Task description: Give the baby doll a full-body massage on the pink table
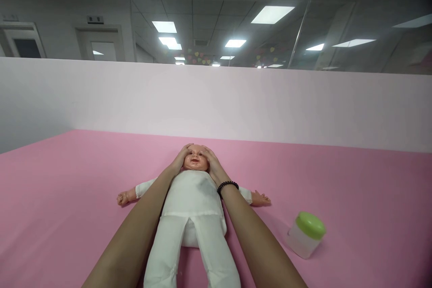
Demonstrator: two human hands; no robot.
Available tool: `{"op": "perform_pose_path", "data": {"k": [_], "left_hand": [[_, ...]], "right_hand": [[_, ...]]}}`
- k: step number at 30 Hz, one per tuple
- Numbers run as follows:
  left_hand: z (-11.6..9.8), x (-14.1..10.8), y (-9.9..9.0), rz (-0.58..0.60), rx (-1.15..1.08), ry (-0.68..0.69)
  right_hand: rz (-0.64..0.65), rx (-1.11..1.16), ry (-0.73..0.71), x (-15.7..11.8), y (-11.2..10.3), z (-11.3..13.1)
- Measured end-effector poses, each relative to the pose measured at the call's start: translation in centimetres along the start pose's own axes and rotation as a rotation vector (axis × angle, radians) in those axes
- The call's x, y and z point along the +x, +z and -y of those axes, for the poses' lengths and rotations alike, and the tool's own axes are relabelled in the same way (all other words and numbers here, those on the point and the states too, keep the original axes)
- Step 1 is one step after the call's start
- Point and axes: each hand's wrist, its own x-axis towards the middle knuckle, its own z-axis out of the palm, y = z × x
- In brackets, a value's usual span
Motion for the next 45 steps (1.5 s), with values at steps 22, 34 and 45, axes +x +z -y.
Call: {"op": "perform_pose_path", "data": {"k": [22, 34, 45], "left_hand": [[-0.01, 0.0, 0.02, 0.009, -0.02, 0.004], [0.29, -0.29, -0.37, 0.052, 0.023, 0.045], [-0.07, 0.05, -0.09, 0.01, 0.056, 0.043]], "right_hand": [[-0.01, -0.047, -0.009, -0.02, 0.03, -0.09], [-0.03, -0.094, -0.002, -0.34, 0.41, 0.24], [-0.087, -0.181, -0.055, 0.21, 0.19, -0.05]]}}
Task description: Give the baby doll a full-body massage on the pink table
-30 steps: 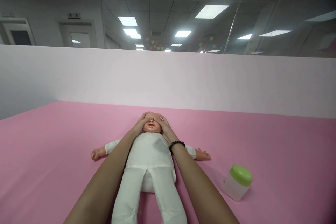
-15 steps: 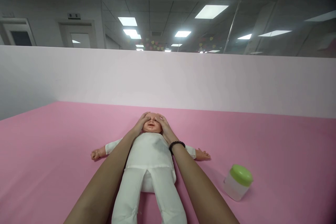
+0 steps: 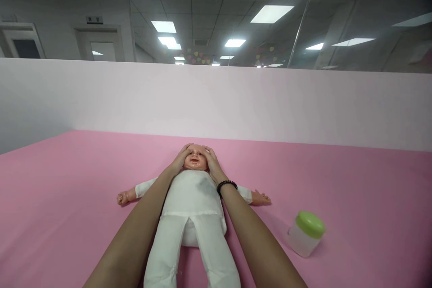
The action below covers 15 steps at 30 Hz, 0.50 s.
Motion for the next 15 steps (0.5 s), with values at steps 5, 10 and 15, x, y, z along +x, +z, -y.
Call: {"op": "perform_pose_path", "data": {"k": [5, 10, 15], "left_hand": [[0.41, 0.0, -0.13, 0.014, -0.012, 0.046], [0.48, -0.25, -0.38, 0.041, -0.048, 0.03], [0.47, 0.06, -0.47, 0.027, -0.038, 0.016]], "right_hand": [[0.026, -0.017, 0.007, 0.05, -0.18, -0.2], [0.064, -0.05, 0.016, -0.17, -0.1, -0.11], [0.045, -0.084, 0.005, -0.12, -0.02, 0.0]]}}
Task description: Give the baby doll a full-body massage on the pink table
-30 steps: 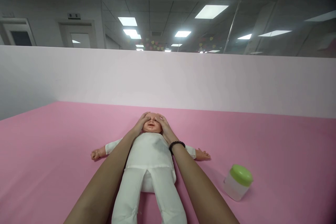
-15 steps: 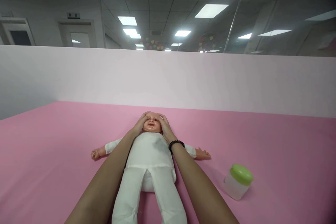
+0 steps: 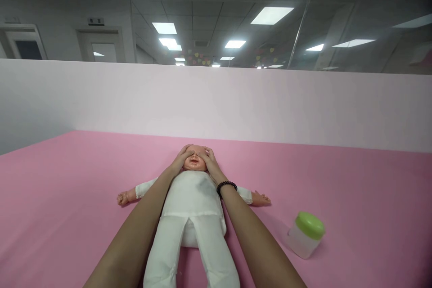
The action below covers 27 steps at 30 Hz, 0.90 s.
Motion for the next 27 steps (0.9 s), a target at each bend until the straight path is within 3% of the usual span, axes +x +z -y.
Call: {"op": "perform_pose_path", "data": {"k": [7, 12, 17, 27], "left_hand": [[-0.4, -0.2, 0.6, -0.039, -0.025, -0.038], [-0.8, -1.5, -0.9, 0.123, 0.018, -0.053], [-1.5, -2.2, -2.5, 0.313, 0.136, -0.018], [-2.0, -2.3, -2.5, 0.352, 0.071, -0.078]], "right_hand": [[0.017, 0.049, 0.041, 0.1, -0.1, -0.1], [0.178, 0.138, 0.066, -0.7, -1.0, 0.3], [0.231, 0.103, 0.078, -1.5, -2.2, 0.4], [0.271, 0.083, 0.085, -1.3, -2.5, 0.8]]}}
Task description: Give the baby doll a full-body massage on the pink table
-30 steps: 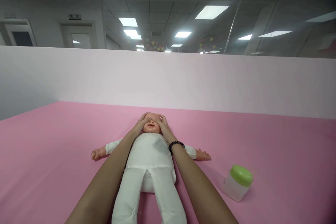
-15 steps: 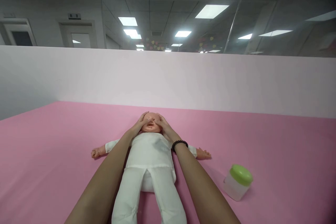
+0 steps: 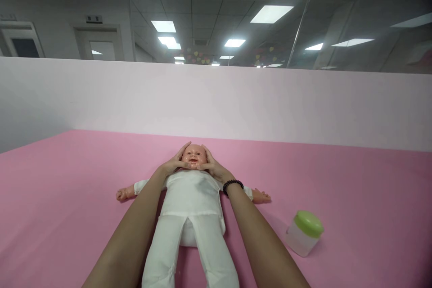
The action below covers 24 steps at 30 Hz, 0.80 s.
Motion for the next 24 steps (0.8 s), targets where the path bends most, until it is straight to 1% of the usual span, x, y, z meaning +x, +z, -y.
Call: {"op": "perform_pose_path", "data": {"k": [3, 10, 15, 19, 24], "left_hand": [[0.0, 0.0, -0.1, 0.0, -0.004, 0.006], [0.0, 0.0, -0.2, 0.005, 0.07, 0.026], [-0.2, -0.2, 0.0, 0.016, 0.03, 0.0], [-0.2, -0.2, 0.1, 0.016, 0.031, 0.017], [-0.1, -0.1, 0.1, 0.007, 0.09, 0.033]], "right_hand": [[0.001, -0.005, -0.002, -0.1, 0.0, 0.0], [0.015, -0.035, 0.016, -0.2, -0.2, 0.3], [0.038, -0.046, 0.024, -0.3, -0.3, 0.7], [0.044, -0.045, 0.012, -0.3, -0.1, 0.9], [0.041, -0.05, -0.009, -0.7, 0.3, 1.0]]}}
